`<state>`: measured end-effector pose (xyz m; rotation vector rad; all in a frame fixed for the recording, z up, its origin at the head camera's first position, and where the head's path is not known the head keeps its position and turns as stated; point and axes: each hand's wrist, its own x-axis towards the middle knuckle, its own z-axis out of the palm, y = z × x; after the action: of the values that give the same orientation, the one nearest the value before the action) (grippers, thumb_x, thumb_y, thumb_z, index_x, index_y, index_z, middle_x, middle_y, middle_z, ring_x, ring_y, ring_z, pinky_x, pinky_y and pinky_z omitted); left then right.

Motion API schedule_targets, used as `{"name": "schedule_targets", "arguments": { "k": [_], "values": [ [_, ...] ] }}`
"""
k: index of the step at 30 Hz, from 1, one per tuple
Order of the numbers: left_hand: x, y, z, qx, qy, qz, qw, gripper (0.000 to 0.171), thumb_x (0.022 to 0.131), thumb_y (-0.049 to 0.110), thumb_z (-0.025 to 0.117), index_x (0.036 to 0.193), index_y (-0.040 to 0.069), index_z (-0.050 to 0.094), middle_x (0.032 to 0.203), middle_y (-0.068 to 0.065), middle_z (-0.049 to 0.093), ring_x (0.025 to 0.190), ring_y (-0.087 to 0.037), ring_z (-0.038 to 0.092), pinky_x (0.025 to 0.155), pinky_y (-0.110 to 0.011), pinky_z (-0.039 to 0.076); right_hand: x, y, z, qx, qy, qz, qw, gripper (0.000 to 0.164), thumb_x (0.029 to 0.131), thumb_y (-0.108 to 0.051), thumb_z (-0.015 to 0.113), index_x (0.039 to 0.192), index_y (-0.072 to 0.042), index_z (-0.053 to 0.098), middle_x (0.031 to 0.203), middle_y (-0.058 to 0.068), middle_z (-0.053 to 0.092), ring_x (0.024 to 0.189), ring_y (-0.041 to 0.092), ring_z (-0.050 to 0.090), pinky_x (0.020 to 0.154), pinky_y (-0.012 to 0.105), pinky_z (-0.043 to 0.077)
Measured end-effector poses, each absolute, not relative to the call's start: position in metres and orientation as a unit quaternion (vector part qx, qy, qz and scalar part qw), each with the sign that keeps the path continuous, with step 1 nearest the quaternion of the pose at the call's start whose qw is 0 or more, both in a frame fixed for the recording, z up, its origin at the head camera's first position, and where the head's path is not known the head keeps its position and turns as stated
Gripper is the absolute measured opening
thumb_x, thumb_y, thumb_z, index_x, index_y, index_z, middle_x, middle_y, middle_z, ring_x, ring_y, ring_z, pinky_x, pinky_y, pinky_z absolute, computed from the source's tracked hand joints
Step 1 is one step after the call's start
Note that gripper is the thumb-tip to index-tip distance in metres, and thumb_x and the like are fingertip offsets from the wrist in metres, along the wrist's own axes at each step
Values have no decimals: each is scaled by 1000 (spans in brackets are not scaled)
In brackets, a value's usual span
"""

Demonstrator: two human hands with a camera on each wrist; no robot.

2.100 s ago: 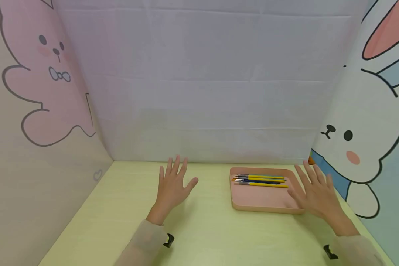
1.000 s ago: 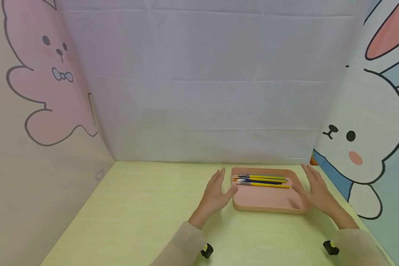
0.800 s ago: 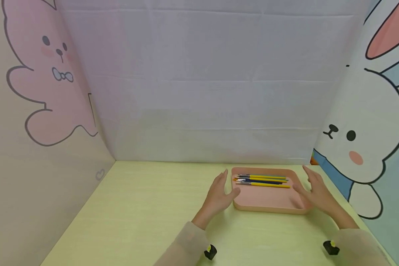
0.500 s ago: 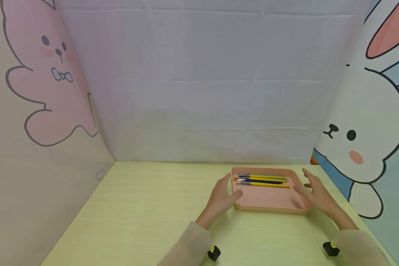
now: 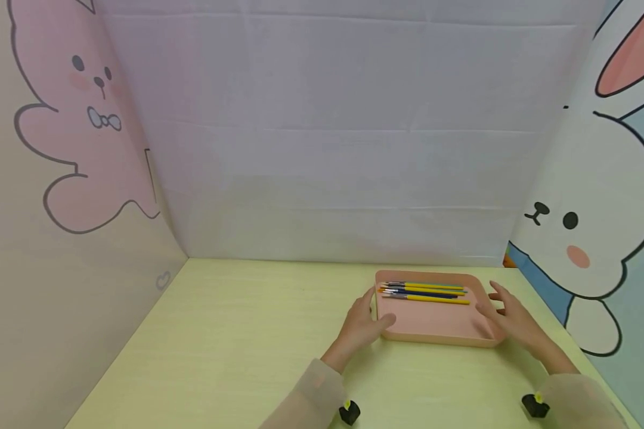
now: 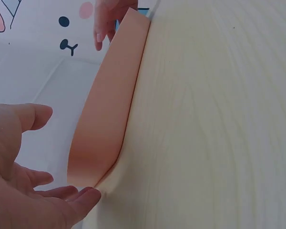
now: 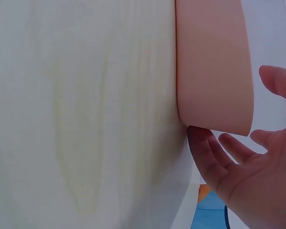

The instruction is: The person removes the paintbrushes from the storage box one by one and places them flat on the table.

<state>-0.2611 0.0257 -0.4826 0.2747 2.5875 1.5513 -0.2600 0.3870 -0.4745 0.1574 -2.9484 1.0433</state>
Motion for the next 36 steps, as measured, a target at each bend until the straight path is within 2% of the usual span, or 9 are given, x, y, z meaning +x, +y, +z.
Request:
{"name": "schedule_targets", "arguments": {
  "k": [5,11,15,18,25,30,36],
  "values": [
    [-259,27,-485,80,847,520,75,84,98,43,74,167,13,35,157,-17,51,134,-37,57,110,-60,48,-258,388,-475,37,-941,335,-17,87,112,-45,50,164,12,10,151,45,37,128,64,52,99,70,49],
    [-258,29,-487,86,840,527,92,85,99,40,73,168,11,32,151,-15,54,125,-32,59,104,-55,53,-257,389,-473,17,-938,342,-48,85,112,-49,47,163,10,13,152,45,34,131,62,48,101,71,47],
    [-256,31,-488,86,838,529,99,85,100,37,73,168,10,30,154,-15,52,128,-31,59,107,-54,52,-256,390,-473,19,-935,351,-58,82,113,-47,46,163,10,14,151,44,35,130,60,49,101,70,47],
    [-256,32,-488,83,838,530,101,86,99,33,73,169,11,29,157,-16,49,131,-31,57,110,-54,49,-256,391,-473,26,-934,352,-56,79,114,-44,46,163,10,16,150,44,37,129,59,51,100,68,48],
    [-258,34,-489,82,844,522,94,85,96,20,73,169,11,29,153,-16,53,123,-27,57,108,-52,50,-258,394,-472,32,-931,357,-63,74,114,-32,51,162,11,14,148,45,37,128,60,50,100,68,49],
    [-259,34,-490,88,848,515,84,85,95,17,72,169,11,30,155,-16,52,134,-30,53,113,-54,46,-258,397,-470,45,-929,361,-73,70,111,-17,53,162,12,15,145,46,38,126,61,49,98,66,50],
    [-259,31,-489,91,846,517,92,82,97,15,70,168,9,30,158,-17,49,138,-30,51,114,-54,44,-260,402,-469,56,-926,364,-87,71,109,-14,55,162,12,15,146,46,38,128,60,47,97,61,50]
  ]
}}
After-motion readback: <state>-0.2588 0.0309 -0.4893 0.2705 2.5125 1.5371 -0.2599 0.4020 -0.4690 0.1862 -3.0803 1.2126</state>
